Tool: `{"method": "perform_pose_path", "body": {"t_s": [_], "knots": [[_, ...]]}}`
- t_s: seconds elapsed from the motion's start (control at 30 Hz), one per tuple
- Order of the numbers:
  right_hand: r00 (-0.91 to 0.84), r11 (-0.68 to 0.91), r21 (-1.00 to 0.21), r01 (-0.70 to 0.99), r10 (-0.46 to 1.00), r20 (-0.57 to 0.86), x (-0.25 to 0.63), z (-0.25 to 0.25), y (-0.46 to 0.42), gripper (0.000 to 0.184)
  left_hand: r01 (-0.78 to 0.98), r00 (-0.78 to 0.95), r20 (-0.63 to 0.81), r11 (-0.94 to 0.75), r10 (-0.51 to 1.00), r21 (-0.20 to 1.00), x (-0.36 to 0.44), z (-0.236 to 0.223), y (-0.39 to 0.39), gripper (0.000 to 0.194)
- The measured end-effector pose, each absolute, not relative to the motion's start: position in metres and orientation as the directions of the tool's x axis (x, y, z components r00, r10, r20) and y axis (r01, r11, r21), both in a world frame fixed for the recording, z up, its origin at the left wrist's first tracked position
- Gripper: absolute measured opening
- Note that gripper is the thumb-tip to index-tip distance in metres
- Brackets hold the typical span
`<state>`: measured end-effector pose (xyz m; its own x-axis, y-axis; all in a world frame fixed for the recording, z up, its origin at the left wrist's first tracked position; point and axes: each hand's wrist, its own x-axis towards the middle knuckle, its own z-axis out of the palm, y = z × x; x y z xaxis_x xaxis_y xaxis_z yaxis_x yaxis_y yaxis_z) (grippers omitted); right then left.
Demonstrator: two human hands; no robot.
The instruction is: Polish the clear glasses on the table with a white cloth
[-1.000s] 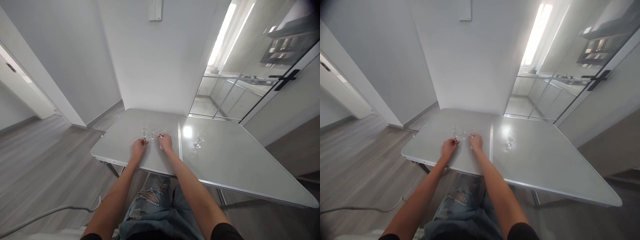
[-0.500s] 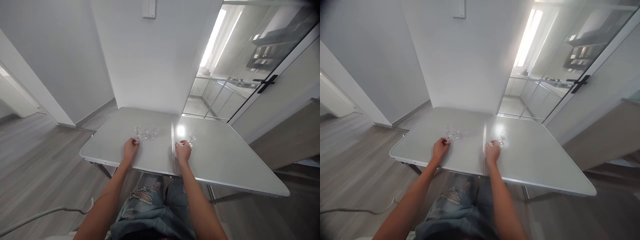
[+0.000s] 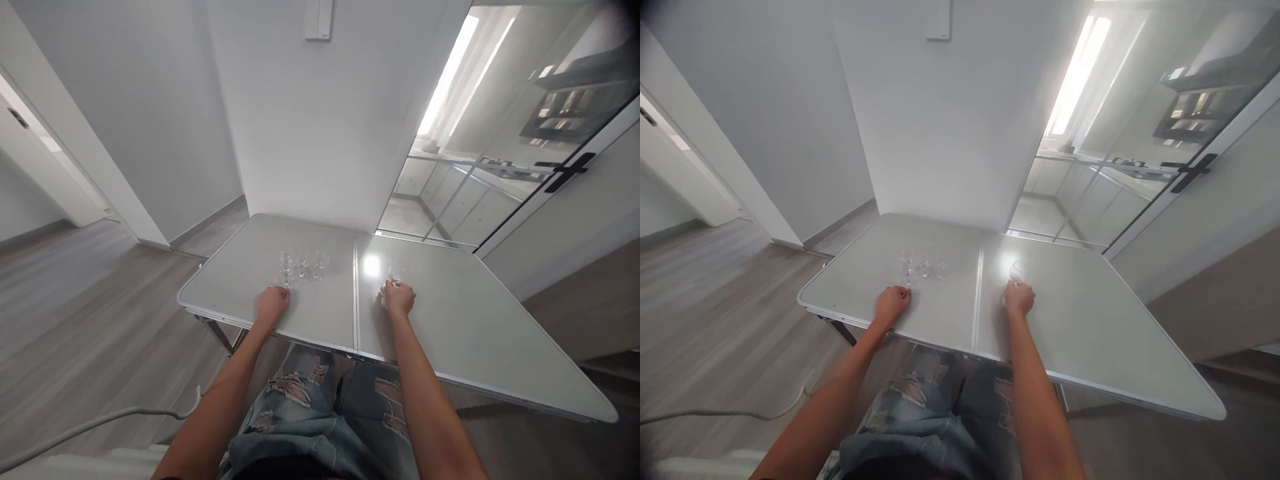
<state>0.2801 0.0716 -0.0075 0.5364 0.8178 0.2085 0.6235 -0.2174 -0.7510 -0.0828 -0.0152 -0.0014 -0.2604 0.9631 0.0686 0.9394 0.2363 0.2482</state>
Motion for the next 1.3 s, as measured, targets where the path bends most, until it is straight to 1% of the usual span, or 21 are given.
{"method": "perform_pose_path", "body": {"t_s": [0.07, 0.1, 0.13, 0.2, 0.23, 0.3, 0.37, 0.5, 0.87, 1.03, 1.13, 1.17, 1.2, 1.27, 1.3], "knots": [[0.565, -0.24, -0.742, 0.626, 0.795, 0.22, 0.26, -0.004, 0.063, 0.038, 0.943, -0.249, 0.059, 0.229, 0.967, 0.24, -0.082, -0.001, -0.016, 0.045], [0.52, -0.192, -0.747, 0.636, 0.822, 0.231, 0.245, -0.002, 0.058, 0.039, 0.945, -0.245, 0.055, 0.226, 0.968, 0.234, -0.082, 0.0, -0.016, 0.045], [0.444, -0.105, -0.767, 0.634, 0.861, 0.249, 0.227, -0.001, 0.051, 0.039, 0.947, -0.244, 0.053, 0.227, 0.968, 0.229, -0.081, 0.0, -0.016, 0.045], [0.271, 0.062, -0.799, 0.598, 0.923, 0.275, 0.184, 0.0, 0.04, 0.036, 0.947, -0.25, 0.052, 0.233, 0.967, 0.221, -0.081, 0.001, -0.016, 0.045], [0.202, 0.109, -0.81, 0.577, 0.942, 0.27, 0.163, 0.001, 0.035, 0.034, 0.947, -0.251, 0.051, 0.235, 0.967, 0.219, -0.081, 0.001, -0.016, 0.045], [0.101, 0.131, -0.819, 0.559, 0.969, 0.224, 0.124, 0.001, 0.029, 0.032, 0.949, -0.245, 0.051, 0.229, 0.968, 0.218, -0.081, 0.0, -0.016, 0.046], [0.06, 0.129, -0.8, 0.586, 0.978, 0.201, 0.096, 0.001, 0.026, 0.03, 0.951, -0.237, 0.054, 0.22, 0.97, 0.217, -0.082, -0.001, -0.016, 0.046], [0.04, 0.106, -0.762, 0.639, 0.984, 0.171, 0.073, 0.003, 0.03, 0.028, 0.954, -0.23, 0.058, 0.213, 0.971, 0.213, -0.082, -0.004, -0.016, 0.046], [0.024, 0.063, -0.711, 0.7, 0.993, 0.112, 0.068, 0.005, 0.037, 0.028, 0.947, -0.248, 0.029, 0.236, 0.968, 0.216, -0.079, 0.001, -0.017, 0.046], [0.015, 0.072, -0.72, 0.69, 0.993, 0.114, 0.066, 0.006, 0.038, 0.03, 0.946, -0.238, 0.034, 0.223, 0.971, 0.236, -0.078, 0.004, -0.019, 0.045], [0.016, 0.081, -0.737, 0.671, 0.992, 0.123, 0.067, 0.003, 0.037, 0.027, 0.943, -0.246, 0.038, 0.23, 0.969, 0.239, -0.077, 0.004, -0.019, 0.044], [0.018, 0.082, -0.746, 0.661, 0.992, 0.125, 0.069, 0.002, 0.035, 0.028, 0.942, -0.253, 0.038, 0.237, 0.967, 0.24, -0.077, 0.004, -0.019, 0.044], [0.023, 0.079, -0.756, 0.649, 0.992, 0.123, 0.074, 0.001, 0.032, 0.035, 0.94, -0.254, 0.039, 0.238, 0.966, 0.244, -0.077, 0.004, -0.019, 0.044], [0.041, 0.066, -0.784, 0.617, 0.992, 0.115, 0.089, -0.003, 0.025, 0.054, 0.94, -0.238, 0.057, 0.216, 0.97, 0.264, -0.08, 0.004, -0.02, 0.045], [0.046, 0.059, -0.804, 0.592, 0.993, 0.107, 0.1, -0.004, 0.021, 0.06, 0.941, -0.222, 0.081, 0.192, 0.972, 0.279, -0.081, 0.003, -0.02, 0.046]]}}
